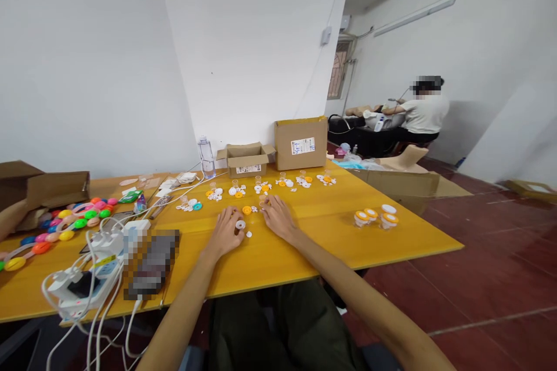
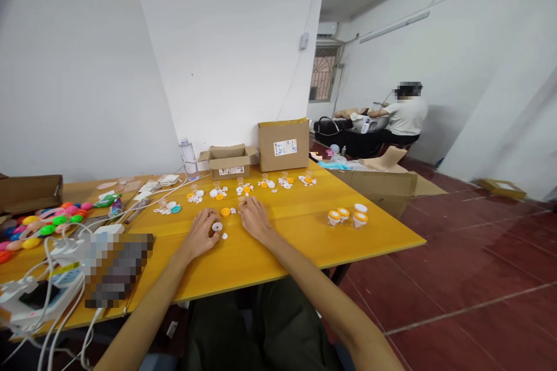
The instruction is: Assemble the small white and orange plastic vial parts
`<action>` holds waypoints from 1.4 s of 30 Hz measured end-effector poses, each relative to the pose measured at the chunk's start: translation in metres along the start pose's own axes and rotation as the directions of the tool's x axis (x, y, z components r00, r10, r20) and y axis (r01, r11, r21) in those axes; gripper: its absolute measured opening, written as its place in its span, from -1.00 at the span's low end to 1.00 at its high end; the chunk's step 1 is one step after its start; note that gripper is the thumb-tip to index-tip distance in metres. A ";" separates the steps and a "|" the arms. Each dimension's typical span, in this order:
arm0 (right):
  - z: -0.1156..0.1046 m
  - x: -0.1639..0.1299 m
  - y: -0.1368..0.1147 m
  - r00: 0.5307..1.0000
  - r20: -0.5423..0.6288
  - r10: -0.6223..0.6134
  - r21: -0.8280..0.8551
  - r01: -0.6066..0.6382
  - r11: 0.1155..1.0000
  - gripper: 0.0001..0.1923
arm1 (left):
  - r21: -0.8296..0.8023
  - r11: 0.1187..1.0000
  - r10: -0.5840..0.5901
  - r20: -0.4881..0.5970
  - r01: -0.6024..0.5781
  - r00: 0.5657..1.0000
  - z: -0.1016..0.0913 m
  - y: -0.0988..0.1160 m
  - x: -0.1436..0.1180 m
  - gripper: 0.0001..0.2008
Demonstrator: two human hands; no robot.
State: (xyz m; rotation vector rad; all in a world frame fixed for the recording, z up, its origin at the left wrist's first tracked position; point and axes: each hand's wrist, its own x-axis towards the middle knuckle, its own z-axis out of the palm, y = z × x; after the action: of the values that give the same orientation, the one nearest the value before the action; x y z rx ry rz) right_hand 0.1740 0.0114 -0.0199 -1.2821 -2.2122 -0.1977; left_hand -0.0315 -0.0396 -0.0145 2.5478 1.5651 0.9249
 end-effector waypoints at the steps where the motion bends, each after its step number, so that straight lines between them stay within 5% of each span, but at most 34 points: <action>1: 0.001 -0.001 0.001 1.000 0.003 -0.004 -0.007 0.004 1.000 -0.81 | 0.001 1.000 -0.001 0.004 0.001 1.000 0.000 0.000 0.000 -0.73; 24: -0.019 -0.021 -0.018 0.932 0.101 -0.347 0.015 0.348 0.937 -0.79 | 0.048 0.998 -0.031 -0.030 0.032 0.999 -0.002 0.004 0.001 -0.82; 42: -0.011 -0.024 -0.014 0.948 -0.039 -0.315 0.042 0.317 0.948 -0.83 | -0.032 0.984 0.175 0.029 -0.174 0.984 -0.013 0.021 -0.003 -0.84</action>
State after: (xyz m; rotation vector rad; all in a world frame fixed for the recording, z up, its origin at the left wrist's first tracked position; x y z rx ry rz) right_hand 0.1761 -0.0178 -0.0215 -0.8859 -2.3698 -0.2838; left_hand -0.0218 -0.0563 0.0012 2.6995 1.3269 0.9092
